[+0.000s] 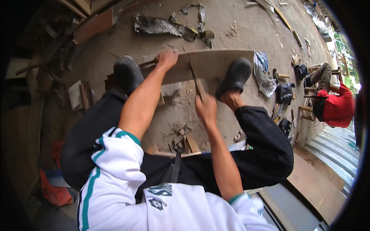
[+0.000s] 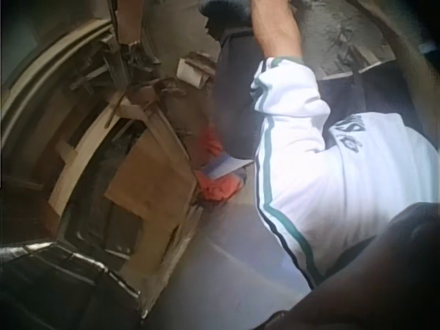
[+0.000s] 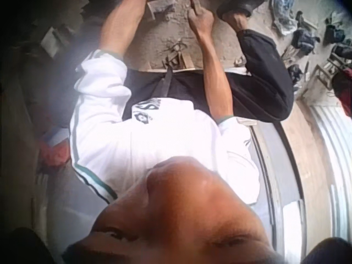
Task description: The person sits on the floor and uses a hand saw to cut a plank of wood that is positioned between their feet. They repeatedly saw back and forth along the plank, occasionally adjusting their grip and the wood's position.
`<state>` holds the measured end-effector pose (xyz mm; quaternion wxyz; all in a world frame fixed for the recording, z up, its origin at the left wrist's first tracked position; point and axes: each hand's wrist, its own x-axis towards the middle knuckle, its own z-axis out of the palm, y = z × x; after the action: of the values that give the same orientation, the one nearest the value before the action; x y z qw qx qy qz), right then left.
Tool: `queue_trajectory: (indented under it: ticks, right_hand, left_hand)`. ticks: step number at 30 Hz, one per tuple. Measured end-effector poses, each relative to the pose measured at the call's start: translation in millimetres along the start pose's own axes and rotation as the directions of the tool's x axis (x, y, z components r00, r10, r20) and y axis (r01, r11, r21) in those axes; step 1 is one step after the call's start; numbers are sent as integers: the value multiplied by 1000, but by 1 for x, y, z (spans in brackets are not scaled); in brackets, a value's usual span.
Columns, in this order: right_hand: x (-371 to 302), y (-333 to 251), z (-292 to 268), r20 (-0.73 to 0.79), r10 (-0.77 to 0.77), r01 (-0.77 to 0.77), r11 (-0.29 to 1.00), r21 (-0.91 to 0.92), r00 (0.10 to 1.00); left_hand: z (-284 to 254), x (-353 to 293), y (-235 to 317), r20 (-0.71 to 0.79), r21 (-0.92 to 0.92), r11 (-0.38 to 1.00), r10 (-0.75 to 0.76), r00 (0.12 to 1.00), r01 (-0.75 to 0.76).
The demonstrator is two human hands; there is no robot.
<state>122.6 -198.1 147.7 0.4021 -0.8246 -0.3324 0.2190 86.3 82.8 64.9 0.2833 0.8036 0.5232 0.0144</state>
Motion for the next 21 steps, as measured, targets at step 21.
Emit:
queue_trajectory:
  ticks: [21]
  right_hand:
    - [-16,-18,-8,100,137,-143,988,63,986]
  left_hand:
    - [4,1,-14,9,-3,1000,-26,1000,26]
